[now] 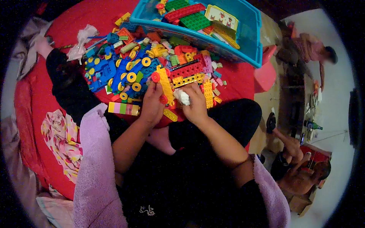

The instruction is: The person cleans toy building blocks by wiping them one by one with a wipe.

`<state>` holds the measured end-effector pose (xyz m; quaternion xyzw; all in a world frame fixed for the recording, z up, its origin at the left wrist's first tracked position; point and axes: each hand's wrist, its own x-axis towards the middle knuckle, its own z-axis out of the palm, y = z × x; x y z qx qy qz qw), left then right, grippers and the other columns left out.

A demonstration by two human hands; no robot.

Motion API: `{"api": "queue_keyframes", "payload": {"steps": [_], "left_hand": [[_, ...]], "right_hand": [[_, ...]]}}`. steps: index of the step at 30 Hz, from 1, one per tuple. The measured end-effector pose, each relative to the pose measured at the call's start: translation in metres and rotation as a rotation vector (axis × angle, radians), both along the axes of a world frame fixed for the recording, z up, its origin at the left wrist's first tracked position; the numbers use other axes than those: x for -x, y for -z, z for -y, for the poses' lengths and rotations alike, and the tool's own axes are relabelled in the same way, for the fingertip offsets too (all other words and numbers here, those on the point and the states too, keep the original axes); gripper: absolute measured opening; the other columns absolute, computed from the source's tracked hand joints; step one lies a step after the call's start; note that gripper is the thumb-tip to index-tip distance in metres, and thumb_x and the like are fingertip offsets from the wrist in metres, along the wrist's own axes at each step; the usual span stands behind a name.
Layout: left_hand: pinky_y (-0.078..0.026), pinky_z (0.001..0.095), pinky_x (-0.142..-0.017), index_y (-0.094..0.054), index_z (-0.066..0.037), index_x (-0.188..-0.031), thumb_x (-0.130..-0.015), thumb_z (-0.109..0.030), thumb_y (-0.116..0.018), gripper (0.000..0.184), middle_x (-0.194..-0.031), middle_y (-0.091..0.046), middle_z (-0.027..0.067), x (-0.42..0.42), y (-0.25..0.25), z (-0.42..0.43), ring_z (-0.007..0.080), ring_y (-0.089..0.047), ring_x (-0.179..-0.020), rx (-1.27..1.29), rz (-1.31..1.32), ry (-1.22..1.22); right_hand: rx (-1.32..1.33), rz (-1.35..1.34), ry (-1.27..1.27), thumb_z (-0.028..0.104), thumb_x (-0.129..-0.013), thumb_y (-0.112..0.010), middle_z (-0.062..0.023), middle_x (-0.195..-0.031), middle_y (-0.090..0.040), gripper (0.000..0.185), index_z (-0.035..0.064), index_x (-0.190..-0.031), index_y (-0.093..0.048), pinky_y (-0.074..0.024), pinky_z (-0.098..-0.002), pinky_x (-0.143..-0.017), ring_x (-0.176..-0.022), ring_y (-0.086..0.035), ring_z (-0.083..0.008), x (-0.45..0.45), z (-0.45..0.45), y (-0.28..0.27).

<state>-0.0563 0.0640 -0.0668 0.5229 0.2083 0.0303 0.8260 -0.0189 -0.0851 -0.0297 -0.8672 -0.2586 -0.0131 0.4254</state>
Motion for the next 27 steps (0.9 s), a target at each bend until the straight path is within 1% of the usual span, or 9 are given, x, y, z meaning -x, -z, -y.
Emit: {"api": "queue_keyframes", "payload": {"steps": [2,4,8,12,14,17,21,25,27], "left_hand": [[-0.041,0.0281,-0.086,-0.042,-0.005,-0.121,-0.093,-0.014,-0.039,0.029,-0.110,-0.050,0.0045,0.000,0.004,-0.002,0.0130,-0.049,-0.098,-0.414,0.135,0.065],[-0.040,0.0279,-0.088,-0.041,-0.005,-0.123,-0.093,-0.013,-0.039,0.031,-0.111,-0.049,0.0058,-0.005,-0.023,-0.002,0.0152,-0.049,-0.101,0.281,-0.050,-0.021],[-0.039,0.0281,-0.089,-0.041,-0.004,-0.123,-0.093,-0.013,-0.039,0.031,-0.114,-0.049,0.0072,-0.005,-0.032,0.002,0.0160,-0.048,-0.103,0.458,-0.095,-0.081],[-0.039,0.0290,-0.089,-0.039,-0.007,-0.127,-0.090,-0.011,-0.045,0.037,-0.117,-0.049,0.0070,-0.004,-0.029,0.012,0.0148,-0.048,-0.105,0.017,-0.016,0.149],[-0.042,0.0292,-0.086,-0.040,-0.011,-0.129,-0.085,-0.005,-0.052,0.046,-0.116,-0.050,0.0081,0.002,-0.043,0.017,0.0173,-0.051,-0.102,-0.316,0.059,0.253],[-0.043,0.0280,-0.085,-0.045,-0.011,-0.126,-0.084,-0.004,-0.053,0.044,-0.113,-0.051,0.0098,0.005,-0.022,0.014,0.0183,-0.053,-0.099,-0.561,0.129,0.231],[-0.044,0.0280,-0.082,-0.047,-0.012,-0.125,-0.079,-0.004,-0.058,0.048,-0.108,-0.052,0.0102,0.006,-0.017,0.013,0.0184,-0.054,-0.097,-0.402,0.119,0.211],[-0.045,0.0279,-0.081,-0.048,-0.013,-0.124,-0.078,-0.005,-0.059,0.048,-0.106,-0.053,0.0104,0.004,-0.026,0.020,0.0174,-0.054,-0.095,-0.457,0.037,0.183],[-0.044,0.0267,-0.081,-0.049,-0.013,-0.123,-0.079,-0.007,-0.060,0.046,-0.103,-0.054,0.0103,0.003,-0.031,0.013,0.0156,-0.054,-0.095,-0.882,0.144,0.295]], "right_hand": [[-0.031,0.009,-0.119,-0.006,-0.060,-0.057,-0.0152,-0.089,-0.052,0.032,0.0016,-0.091,-0.056,-0.0447,-0.0351,-0.073,-0.083,-0.054,-0.0329,0.004,-0.002,-0.005],[-0.010,-0.025,-0.239,-0.007,-0.060,-0.057,-0.0144,-0.088,-0.052,0.033,0.0024,-0.091,-0.057,-0.0444,-0.0346,-0.073,-0.083,-0.054,-0.0319,0.010,-0.004,-0.010],[-0.004,0.038,-0.008,-0.006,-0.061,-0.061,-0.0126,-0.086,-0.052,0.032,0.0032,-0.092,-0.058,-0.0448,-0.0333,-0.069,-0.080,-0.054,-0.0292,-0.004,0.000,0.004],[-0.228,0.210,0.067,-0.004,-0.063,-0.064,-0.0130,-0.085,-0.052,0.029,0.0030,-0.091,-0.059,-0.0439,-0.0307,-0.066,-0.077,-0.054,-0.0265,-0.008,-0.001,-0.012],[-0.225,0.212,0.052,-0.003,-0.062,-0.064,-0.0132,-0.086,-0.051,0.030,0.0032,-0.091,-0.059,-0.0443,-0.0309,-0.066,-0.077,-0.054,-0.0270,-0.007,-0.004,-0.015],[-0.128,0.205,-0.035,-0.002,-0.062,-0.064,-0.0136,-0.087,-0.051,0.030,0.0034,-0.091,-0.059,-0.0449,-0.0316,-0.066,-0.077,-0.054,-0.0280,-0.003,-0.002,-0.016],[-0.095,0.191,-0.045,-0.002,-0.062,-0.063,-0.0143,-0.088,-0.050,0.030,0.0033,-0.091,-0.058,-0.0454,-0.0332,-0.066,-0.077,-0.054,-0.0296,-0.004,-0.002,-0.017],[-0.157,0.127,0.072,0.003,-0.060,-0.064,-0.0142,-0.089,-0.050,0.031,0.0048,-0.091,-0.057,-0.0458,-0.0377,-0.068,-0.078,-0.053,-0.0332,-0.009,-0.002,-0.018],[-0.156,0.125,0.086,0.002,-0.061,-0.063,-0.0145,-0.089,-0.050,0.031,0.0047,-0.091,-0.057,-0.0457,-0.0372,-0.069,-0.080,-0.053,-0.0333,-0.008,0.000,-0.017]]}}
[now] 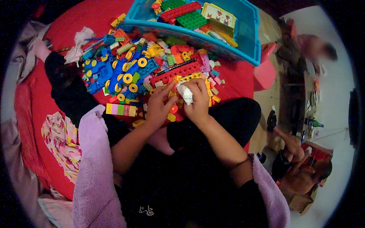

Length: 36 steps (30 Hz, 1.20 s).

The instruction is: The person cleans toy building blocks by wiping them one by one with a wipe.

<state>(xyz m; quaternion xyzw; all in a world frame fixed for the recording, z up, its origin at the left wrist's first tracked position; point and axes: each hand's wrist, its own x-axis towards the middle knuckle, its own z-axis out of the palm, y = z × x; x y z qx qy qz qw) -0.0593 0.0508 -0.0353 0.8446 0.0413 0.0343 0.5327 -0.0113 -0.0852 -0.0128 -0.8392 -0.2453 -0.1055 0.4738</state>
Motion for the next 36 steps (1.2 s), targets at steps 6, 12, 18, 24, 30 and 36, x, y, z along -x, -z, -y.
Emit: {"api": "queue_keyframes", "payload": {"steps": [6,12,18,24,30,36], "left_hand": [[-0.043,0.0264,-0.081,-0.049,-0.010,-0.122,-0.081,-0.009,-0.059,0.043,-0.104,-0.055,0.0088,-0.004,0.008,-0.004,0.0143,-0.053,-0.094,0.397,-0.173,-0.052],[-0.042,0.0259,-0.083,-0.040,-0.004,-0.125,-0.083,-0.010,-0.059,0.047,-0.106,-0.053,0.0057,-0.013,-0.008,-0.006,0.0142,-0.051,-0.095,0.879,-0.291,-0.281],[-0.041,0.0262,-0.084,-0.039,-0.005,-0.126,-0.082,-0.009,-0.059,0.049,-0.107,-0.052,0.0052,-0.011,-0.007,-0.014,0.0131,-0.049,-0.098,0.928,-0.180,-0.368],[-0.041,0.0266,-0.086,-0.040,-0.005,-0.126,-0.084,-0.007,-0.056,0.046,-0.109,-0.052,0.0048,-0.011,0.001,-0.010,0.0127,-0.050,-0.098,0.989,-0.324,-0.207],[-0.043,0.0295,-0.085,-0.043,-0.005,-0.124,-0.083,-0.004,-0.053,0.043,-0.112,-0.053,0.0071,-0.011,0.003,-0.017,0.0166,-0.051,-0.101,1.382,-0.382,-0.167],[-0.043,0.0301,-0.085,-0.044,-0.006,-0.123,-0.080,-0.006,-0.058,0.045,-0.109,-0.053,0.0071,-0.012,-0.007,-0.019,0.0167,-0.051,-0.101,1.272,-0.425,-0.194]], "right_hand": [[0.117,0.025,-0.165,-0.002,-0.061,-0.061,-0.0142,-0.088,-0.050,0.030,0.0041,-0.090,-0.058,-0.0438,-0.0327,-0.067,-0.079,-0.053,-0.0292,-0.002,0.002,0.005],[0.017,0.083,-0.169,-0.001,-0.062,-0.063,-0.0127,-0.087,-0.051,0.028,0.0034,-0.089,-0.059,-0.0442,-0.0330,-0.069,-0.080,-0.054,-0.0291,0.004,0.001,-0.002],[0.171,-0.075,-0.354,0.002,-0.057,-0.062,-0.0126,-0.088,-0.051,0.034,0.0060,-0.091,-0.059,-0.0461,-0.0369,-0.072,-0.080,-0.055,-0.0309,0.016,-0.004,-0.002],[-0.048,-0.028,-0.099,0.002,-0.068,-0.057,-0.0138,-0.086,-0.052,0.021,0.0020,-0.089,-0.059,-0.0435,-0.0320,-0.071,-0.081,-0.054,-0.0276,0.002,-0.003,0.004],[0.073,0.000,-0.234,-0.003,-0.063,-0.060,-0.0108,-0.087,-0.051,0.029,0.0053,-0.091,-0.060,-0.0445,-0.0320,-0.069,-0.079,-0.055,-0.0280,0.007,-0.004,0.000],[0.223,-0.032,-0.248,-0.002,-0.061,-0.066,-0.0100,-0.087,-0.050,0.034,0.0086,-0.093,-0.060,-0.0459,-0.0327,-0.070,-0.081,-0.056,-0.0280,0.014,-0.003,0.002]]}}
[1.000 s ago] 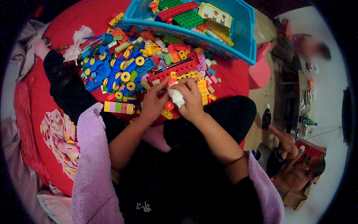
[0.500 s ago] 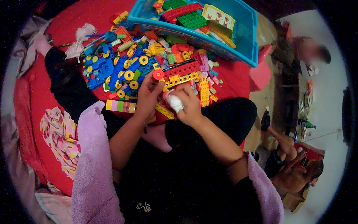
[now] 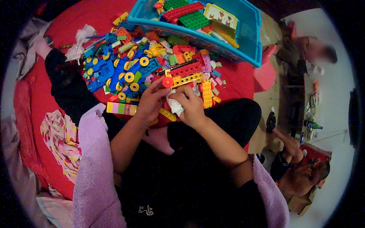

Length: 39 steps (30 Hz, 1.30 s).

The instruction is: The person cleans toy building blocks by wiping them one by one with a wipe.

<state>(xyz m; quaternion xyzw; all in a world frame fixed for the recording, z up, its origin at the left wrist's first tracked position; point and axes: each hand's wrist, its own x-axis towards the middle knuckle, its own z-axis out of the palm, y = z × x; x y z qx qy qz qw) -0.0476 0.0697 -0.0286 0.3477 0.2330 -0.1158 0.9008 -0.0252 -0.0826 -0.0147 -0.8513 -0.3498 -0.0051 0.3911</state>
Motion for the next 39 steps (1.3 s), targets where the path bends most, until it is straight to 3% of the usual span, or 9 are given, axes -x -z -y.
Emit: {"api": "queue_keyframes", "payload": {"steps": [8,12,13,16,20,26,32,36,39], "left_hand": [[-0.042,0.0302,-0.086,-0.043,-0.007,-0.117,-0.084,-0.015,-0.058,0.037,-0.108,-0.051,0.0062,0.004,0.007,0.014,0.0161,-0.050,-0.099,-0.218,0.105,0.049],[-0.043,0.0318,-0.085,-0.044,-0.008,-0.114,-0.090,-0.031,-0.048,0.034,-0.106,-0.052,0.0061,-0.001,0.011,0.011,0.0182,-0.052,-0.097,0.061,0.037,-0.141],[-0.044,0.0325,-0.084,-0.044,-0.008,-0.113,-0.091,-0.036,-0.044,0.036,-0.104,-0.052,0.0060,-0.004,0.011,0.009,0.0188,-0.053,-0.095,0.208,0.061,-0.218],[-0.045,0.0343,-0.081,-0.042,-0.008,-0.113,-0.092,-0.038,-0.040,0.037,-0.100,-0.054,0.0061,-0.006,0.007,0.000,0.0193,-0.055,-0.091,0.121,0.112,-0.209],[-0.046,0.0345,-0.080,-0.041,-0.007,-0.114,-0.092,-0.036,-0.039,0.036,-0.097,-0.054,0.0059,-0.004,0.004,0.003,0.0184,-0.056,-0.088,0.051,0.073,-0.233],[-0.046,0.0341,-0.079,-0.042,-0.007,-0.112,-0.093,-0.034,-0.039,0.033,-0.098,-0.054,0.0068,-0.007,0.007,-0.003,0.0182,-0.056,-0.088,0.082,0.106,-0.274],[-0.047,0.0351,-0.080,-0.042,-0.006,-0.114,-0.094,-0.026,-0.040,0.029,-0.101,-0.055,0.0070,-0.003,0.005,-0.003,0.0188,-0.056,-0.090,0.089,0.122,-0.252],[-0.046,0.0362,-0.082,-0.040,-0.005,-0.120,-0.093,-0.024,-0.040,0.033,-0.107,-0.054,0.0079,-0.014,-0.029,-0.006,0.0201,-0.055,-0.095,-0.095,0.104,-0.251],[-0.045,0.0368,-0.085,-0.038,-0.002,-0.122,-0.095,-0.024,-0.035,0.036,-0.114,-0.051,0.0119,-0.046,-0.049,-0.016,0.0236,-0.054,-0.100,-0.137,0.374,-0.225]], "right_hand": [[-0.132,0.028,0.015,-0.004,-0.056,-0.062,-0.0114,-0.095,-0.053,0.042,0.0062,-0.096,-0.057,-0.0478,-0.0355,-0.066,-0.081,-0.057,-0.0317,-0.006,-0.002,0.012],[-0.228,-0.258,0.022,-0.001,-0.061,-0.067,-0.0122,-0.087,-0.054,0.030,0.0015,-0.090,-0.057,-0.0440,-0.0337,-0.071,-0.080,-0.054,-0.0265,-0.015,-0.002,0.017],[-0.297,-0.137,0.129,0.001,-0.062,-0.068,-0.0123,-0.086,-0.055,0.031,0.0022,-0.091,-0.057,-0.0442,-0.0335,-0.071,-0.081,-0.055,-0.0276,-0.014,-0.002,0.019],[-0.377,-0.016,0.102,0.002,-0.064,-0.067,-0.0121,-0.087,-0.056,0.030,0.0043,-0.092,-0.058,-0.0441,-0.0328,-0.071,-0.080,-0.054,-0.0289,-0.013,-0.001,0.009],[-0.168,-0.065,-0.117,0.000,-0.060,-0.063,-0.0103,-0.090,-0.052,0.034,0.0094,-0.092,-0.058,-0.0482,-0.0364,-0.069,-0.082,-0.057,-0.0304,0.002,-0.003,0.006],[-0.103,-0.036,0.099,0.002,-0.065,-0.065,-0.0135,-0.089,-0.052,0.027,0.0039,-0.090,-0.057,-0.0456,-0.0333,-0.070,-0.082,-0.055,-0.0285,-0.004,0.000,0.004],[-0.149,-0.071,-0.116,0.003,-0.065,-0.067,-0.0129,-0.089,-0.052,0.026,0.0036,-0.090,-0.058,-0.0447,-0.0330,-0.071,-0.082,-0.055,-0.0286,0.004,-0.005,0.004],[-0.121,-0.057,0.205,-0.003,-0.065,-0.065,-0.0103,-0.083,-0.056,0.027,0.0033,-0.091,-0.058,-0.0452,-0.0314,-0.071,-0.081,-0.056,-0.0252,-0.017,0.003,0.025],[-0.414,-0.467,0.466,-0.003,-0.073,-0.063,-0.0044,-0.090,-0.060,0.025,0.0039,-0.096,-0.056,-0.0461,-0.0260,-0.073,-0.083,-0.058,-0.0138,-0.026,0.009,0.053]]}}
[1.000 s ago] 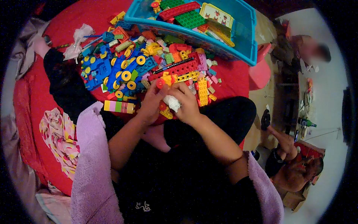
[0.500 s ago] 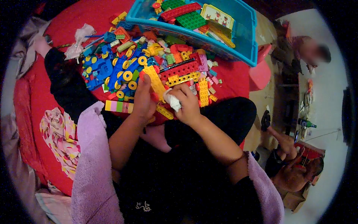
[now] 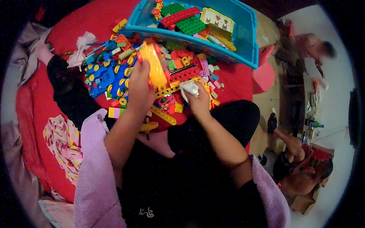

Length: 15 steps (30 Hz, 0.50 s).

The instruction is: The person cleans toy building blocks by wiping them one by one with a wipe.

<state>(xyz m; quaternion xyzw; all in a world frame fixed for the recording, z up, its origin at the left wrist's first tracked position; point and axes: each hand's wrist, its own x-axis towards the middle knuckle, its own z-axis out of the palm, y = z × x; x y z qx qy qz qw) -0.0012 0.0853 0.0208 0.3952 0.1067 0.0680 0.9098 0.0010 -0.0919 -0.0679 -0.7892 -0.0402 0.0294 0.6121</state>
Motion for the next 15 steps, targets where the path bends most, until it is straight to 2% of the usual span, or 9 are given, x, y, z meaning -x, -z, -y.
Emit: {"api": "queue_keyframes", "payload": {"steps": [2,3,6,8,9,11,13,15], "left_hand": [[-0.042,0.0378,-0.090,-0.037,-0.001,-0.123,-0.095,-0.025,-0.032,0.037,-0.116,-0.048,0.0141,-0.040,-0.008,-0.004,0.0255,-0.051,-0.104,0.087,0.102,0.015],[-0.039,0.0388,-0.094,-0.035,0.000,-0.125,-0.096,-0.025,-0.030,0.039,-0.119,-0.046,0.0155,-0.054,-0.031,0.000,0.0268,-0.049,-0.108,0.135,0.094,0.021],[-0.036,0.0390,-0.096,-0.033,0.001,-0.127,-0.094,-0.031,-0.035,0.046,-0.119,-0.046,0.0162,-0.086,-0.055,0.000,0.0266,-0.047,-0.110,0.154,0.195,0.110],[-0.036,0.0390,-0.096,-0.038,0.000,-0.124,-0.091,-0.035,-0.044,0.048,-0.118,-0.047,0.0160,-0.086,-0.071,0.004,0.0260,-0.046,-0.113,0.188,-0.158,0.013],[-0.036,0.0390,-0.096,-0.038,0.000,-0.124,-0.091,-0.035,-0.044,0.048,-0.118,-0.047,0.0160,-0.081,-0.066,0.008,0.0260,-0.046,-0.113,0.183,-0.154,0.021],[-0.036,0.0400,-0.093,-0.048,-0.003,-0.115,-0.084,-0.031,-0.056,0.042,-0.110,-0.053,0.0142,-0.060,-0.034,0.014,0.0281,-0.047,-0.109,-0.719,0.036,-0.061],[-0.037,0.0397,-0.089,-0.056,-0.006,-0.107,-0.077,-0.021,-0.062,0.034,-0.100,-0.057,0.0111,-0.043,0.001,0.009,0.0287,-0.049,-0.101,-1.413,0.257,-0.073],[-0.036,0.0399,-0.087,-0.060,-0.008,-0.100,-0.072,-0.016,-0.060,0.029,-0.091,-0.057,0.0086,-0.023,0.019,0.013,0.0270,-0.049,-0.096,-1.920,0.268,0.028]], "right_hand": [[-0.027,-0.027,0.011,-0.002,-0.073,-0.063,-0.0048,-0.090,-0.060,0.025,0.0033,-0.096,-0.056,-0.0461,-0.0257,-0.073,-0.083,-0.058,-0.0139,-0.001,-0.002,-0.001],[-0.049,-0.058,0.030,-0.001,-0.073,-0.064,-0.0051,-0.090,-0.060,0.024,0.0027,-0.096,-0.056,-0.0461,-0.0255,-0.074,-0.082,-0.058,-0.0141,-0.002,-0.002,-0.002],[-0.003,0.038,0.016,-0.001,-0.074,-0.064,-0.0049,-0.090,-0.061,0.025,0.0029,-0.097,-0.056,-0.0461,-0.0256,-0.073,-0.082,-0.058,-0.0142,-0.003,0.001,-0.007],[0.008,0.055,0.022,-0.001,-0.074,-0.064,-0.0048,-0.090,-0.061,0.025,0.0030,-0.098,-0.056,-0.0460,-0.0255,-0.073,-0.082,-0.059,-0.0142,-0.006,0.003,-0.009],[-0.054,0.007,0.054,-0.001,-0.071,-0.065,-0.0067,-0.091,-0.059,0.025,0.0018,-0.095,-0.056,-0.0453,-0.0271,-0.075,-0.084,-0.057,-0.0173,-0.009,0.003,-0.007],[-0.120,-0.039,0.089,-0.002,-0.069,-0.066,-0.0087,-0.092,-0.056,0.025,0.0005,-0.092,-0.056,-0.0445,-0.0287,-0.078,-0.085,-0.056,-0.0204,-0.012,0.004,-0.008],[-0.152,-0.053,0.100,-0.001,-0.069,-0.066,-0.0087,-0.093,-0.056,0.027,0.0003,-0.095,-0.056,-0.0442,-0.0289,-0.078,-0.086,-0.056,-0.0207,-0.011,0.003,-0.012],[-0.169,-0.064,0.109,-0.001,-0.070,-0.066,-0.0088,-0.093,-0.056,0.027,0.0000,-0.095,-0.056,-0.0443,-0.0291,-0.078,-0.087,-0.056,-0.0207,-0.010,0.002,-0.008]]}}
